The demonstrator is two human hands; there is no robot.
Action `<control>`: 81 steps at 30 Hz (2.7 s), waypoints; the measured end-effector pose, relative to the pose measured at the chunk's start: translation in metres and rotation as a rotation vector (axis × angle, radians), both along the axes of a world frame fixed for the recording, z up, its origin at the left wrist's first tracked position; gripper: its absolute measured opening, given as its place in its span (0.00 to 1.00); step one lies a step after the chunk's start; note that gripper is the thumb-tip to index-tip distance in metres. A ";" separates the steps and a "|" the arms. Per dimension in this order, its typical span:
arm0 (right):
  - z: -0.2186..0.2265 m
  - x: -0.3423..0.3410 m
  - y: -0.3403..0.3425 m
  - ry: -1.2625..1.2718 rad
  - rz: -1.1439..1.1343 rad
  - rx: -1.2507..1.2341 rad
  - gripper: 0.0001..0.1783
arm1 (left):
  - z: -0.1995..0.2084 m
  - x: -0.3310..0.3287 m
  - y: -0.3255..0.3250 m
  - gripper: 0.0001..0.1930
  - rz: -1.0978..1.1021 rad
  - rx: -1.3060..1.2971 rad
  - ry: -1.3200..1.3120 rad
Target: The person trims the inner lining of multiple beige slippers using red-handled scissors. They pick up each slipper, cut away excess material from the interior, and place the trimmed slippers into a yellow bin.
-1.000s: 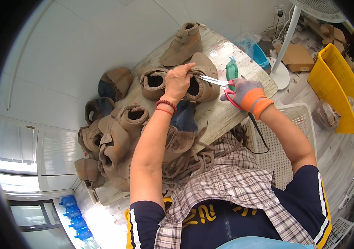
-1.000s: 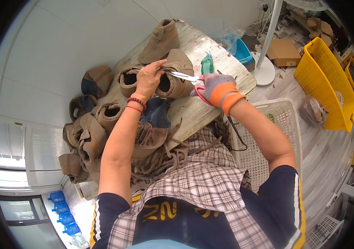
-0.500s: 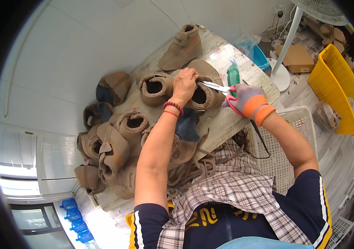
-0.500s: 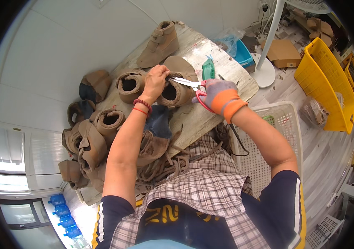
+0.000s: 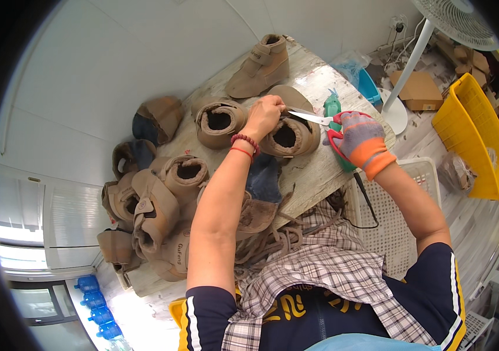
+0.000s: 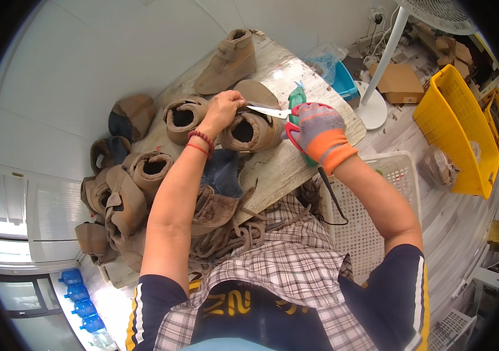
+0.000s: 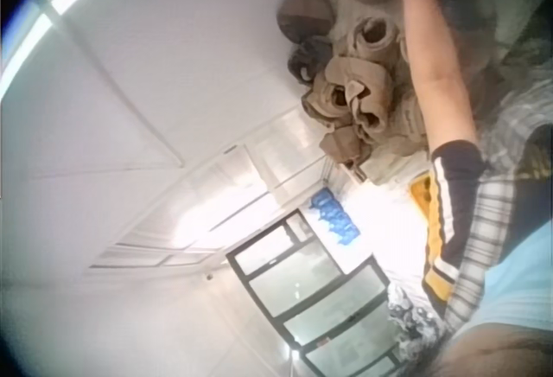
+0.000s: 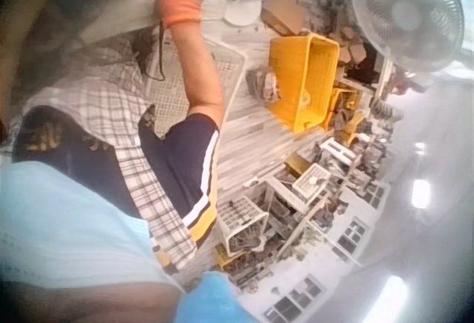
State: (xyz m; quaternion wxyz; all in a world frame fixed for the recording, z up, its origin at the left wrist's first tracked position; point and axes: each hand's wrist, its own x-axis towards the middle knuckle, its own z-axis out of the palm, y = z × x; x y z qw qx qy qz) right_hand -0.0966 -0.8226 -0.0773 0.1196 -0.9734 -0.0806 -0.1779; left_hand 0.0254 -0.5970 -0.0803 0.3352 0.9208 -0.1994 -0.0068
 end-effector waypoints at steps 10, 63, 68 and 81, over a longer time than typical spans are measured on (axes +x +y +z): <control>0.001 0.014 -0.002 -0.093 0.067 -0.119 0.19 | 0.005 0.000 0.000 0.10 0.026 -0.054 0.152; 0.015 -0.133 0.026 0.215 0.269 0.494 0.22 | -0.001 -0.342 0.111 0.07 0.088 -1.204 0.595; 0.008 -0.129 0.031 0.084 0.451 0.237 0.22 | -0.108 -0.369 0.178 0.09 0.210 -0.986 0.791; 0.018 -0.133 0.057 0.458 0.677 -0.090 0.16 | -0.086 -0.361 0.129 0.18 0.481 -1.198 0.694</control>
